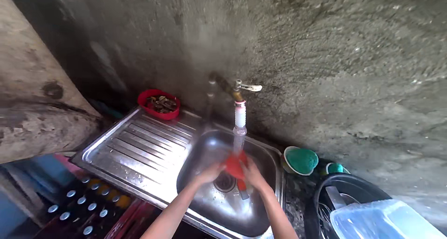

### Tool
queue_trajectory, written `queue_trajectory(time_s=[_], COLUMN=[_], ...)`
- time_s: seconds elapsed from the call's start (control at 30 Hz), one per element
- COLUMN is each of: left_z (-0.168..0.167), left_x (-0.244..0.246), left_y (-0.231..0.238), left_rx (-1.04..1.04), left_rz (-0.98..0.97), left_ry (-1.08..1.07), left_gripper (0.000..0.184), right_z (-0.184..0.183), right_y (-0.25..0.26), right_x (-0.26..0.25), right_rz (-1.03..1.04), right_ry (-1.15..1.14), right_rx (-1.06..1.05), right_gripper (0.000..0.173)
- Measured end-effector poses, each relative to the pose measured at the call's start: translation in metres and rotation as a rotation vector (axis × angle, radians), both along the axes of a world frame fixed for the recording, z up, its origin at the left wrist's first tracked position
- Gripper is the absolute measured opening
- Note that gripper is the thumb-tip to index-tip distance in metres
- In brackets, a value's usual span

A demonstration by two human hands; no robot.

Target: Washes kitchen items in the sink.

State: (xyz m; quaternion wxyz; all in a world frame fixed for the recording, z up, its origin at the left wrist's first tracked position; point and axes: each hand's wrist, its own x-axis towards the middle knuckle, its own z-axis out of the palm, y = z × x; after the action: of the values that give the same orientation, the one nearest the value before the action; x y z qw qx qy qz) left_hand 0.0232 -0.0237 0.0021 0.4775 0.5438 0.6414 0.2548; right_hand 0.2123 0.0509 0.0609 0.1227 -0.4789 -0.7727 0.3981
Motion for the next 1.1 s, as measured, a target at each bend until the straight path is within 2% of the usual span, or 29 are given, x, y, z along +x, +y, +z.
queue_trajectory(time_s=[0.07,0.13,0.2,0.27,0.33,0.43,0.47,0.57,0.67,0.73,0.8,0.9,1.0,1.1], left_z=[0.007,0.008,0.007,0.006,0.008,0.004,-0.002,-0.011,-0.018,-0.024,-0.031,-0.038,-0.043,-0.048], left_x=[0.008,0.012,0.012,0.012,0.011,0.004,0.000,-0.008,-0.005,-0.006,-0.007,-0.015,-0.023,-0.021], left_y=[-0.002,-0.005,-0.008,-0.014,-0.019,-0.023,-0.025,-0.029,-0.031,-0.031,-0.035,-0.042,-0.051,-0.056], left_rx=[-0.029,-0.045,-0.077,-0.128,-0.192,-0.228,-0.236,-0.283,-0.297,-0.303,-0.313,-0.330,-0.344,-0.388], left_rz=[-0.025,-0.005,0.026,0.046,0.033,-0.028,-0.041,-0.042,-0.017,-0.001,0.003,-0.015,-0.013,-0.021], left_ry=[0.098,0.190,0.226,0.265,0.307,0.345,0.362,0.406,0.400,0.397,0.412,0.405,0.371,0.335], left_gripper=[0.051,0.053,0.053,0.052,0.050,0.047,0.046,0.047,0.048,0.049,0.048,0.048,0.050,0.051], right_z=[0.029,0.069,0.111,0.154,0.181,0.195,0.200,0.208,0.210,0.211,0.197,0.157,0.127,0.082], right_y=[0.007,0.015,0.027,0.030,0.030,0.042,0.036,-0.012,-0.018,-0.010,-0.008,0.018,0.067,0.094], right_x=[0.002,-0.001,-0.013,-0.034,-0.056,-0.081,-0.087,-0.105,-0.106,-0.081,-0.039,0.028,0.068,0.093], right_rz=[-0.083,-0.175,-0.106,0.048,0.111,0.014,-0.023,-0.134,-0.164,-0.139,-0.235,-0.472,-0.487,-0.454], right_ry=[-0.142,-0.067,0.049,0.049,-0.004,-0.082,-0.125,-0.148,0.010,0.219,0.268,-0.132,-0.615,-0.729], right_rx=[0.187,0.513,0.799,0.914,0.953,1.126,1.123,0.999,0.878,0.706,0.566,0.369,-0.059,-0.154], right_gripper=[0.049,0.047,0.052,0.056,0.051,0.033,0.028,0.024,0.027,0.031,0.038,0.034,0.037,0.046])
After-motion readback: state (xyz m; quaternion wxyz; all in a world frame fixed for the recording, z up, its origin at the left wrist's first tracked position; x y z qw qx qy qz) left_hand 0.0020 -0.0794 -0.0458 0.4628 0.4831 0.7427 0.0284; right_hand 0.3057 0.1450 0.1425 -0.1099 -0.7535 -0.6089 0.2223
